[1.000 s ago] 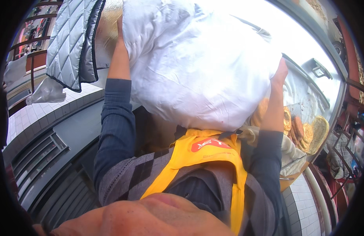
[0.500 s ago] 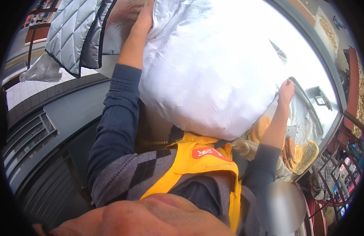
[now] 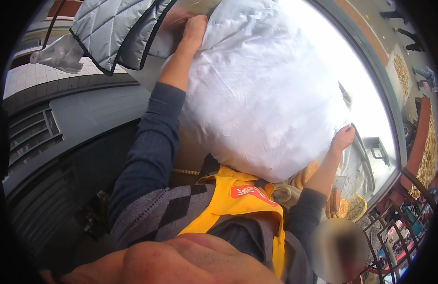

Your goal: The person handles round flatbreads at a display counter, using tongs to pick them up and place them into a white cloth bag. After covering the bread, the person sweeps the floor with a broom and dustpan, collecting debris into a trash bin.

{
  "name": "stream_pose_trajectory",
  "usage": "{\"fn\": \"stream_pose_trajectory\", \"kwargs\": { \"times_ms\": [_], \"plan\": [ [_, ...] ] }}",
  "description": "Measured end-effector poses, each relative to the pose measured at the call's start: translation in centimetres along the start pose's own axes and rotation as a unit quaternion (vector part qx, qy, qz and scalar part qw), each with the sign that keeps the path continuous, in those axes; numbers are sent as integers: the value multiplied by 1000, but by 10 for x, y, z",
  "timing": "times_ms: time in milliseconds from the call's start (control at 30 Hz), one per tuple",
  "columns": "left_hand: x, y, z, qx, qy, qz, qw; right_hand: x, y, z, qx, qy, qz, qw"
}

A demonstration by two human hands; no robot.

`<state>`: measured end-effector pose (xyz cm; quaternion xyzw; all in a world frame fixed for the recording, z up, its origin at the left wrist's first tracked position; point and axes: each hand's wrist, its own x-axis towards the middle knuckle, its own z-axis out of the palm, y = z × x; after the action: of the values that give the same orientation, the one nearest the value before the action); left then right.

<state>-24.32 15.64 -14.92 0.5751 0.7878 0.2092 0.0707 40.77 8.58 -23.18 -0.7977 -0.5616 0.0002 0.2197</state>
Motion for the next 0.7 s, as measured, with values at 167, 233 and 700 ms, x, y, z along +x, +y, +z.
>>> {"fn": "stream_pose_trajectory", "kwargs": {
  "times_ms": [167, 233, 700],
  "plan": [
    [42, 32, 14, 113, 19, 11, 993, 15, -13, -9, -76, 23, 40, 996],
    [59, 23, 30, 162, -23, 29, 986, 22, -11, -3, -113, -44, 72, 990],
    [-81, -10, -3, 93, 55, 148, 983, -124, -78, -125, 308, -179, 102, 929]
  ]
}}
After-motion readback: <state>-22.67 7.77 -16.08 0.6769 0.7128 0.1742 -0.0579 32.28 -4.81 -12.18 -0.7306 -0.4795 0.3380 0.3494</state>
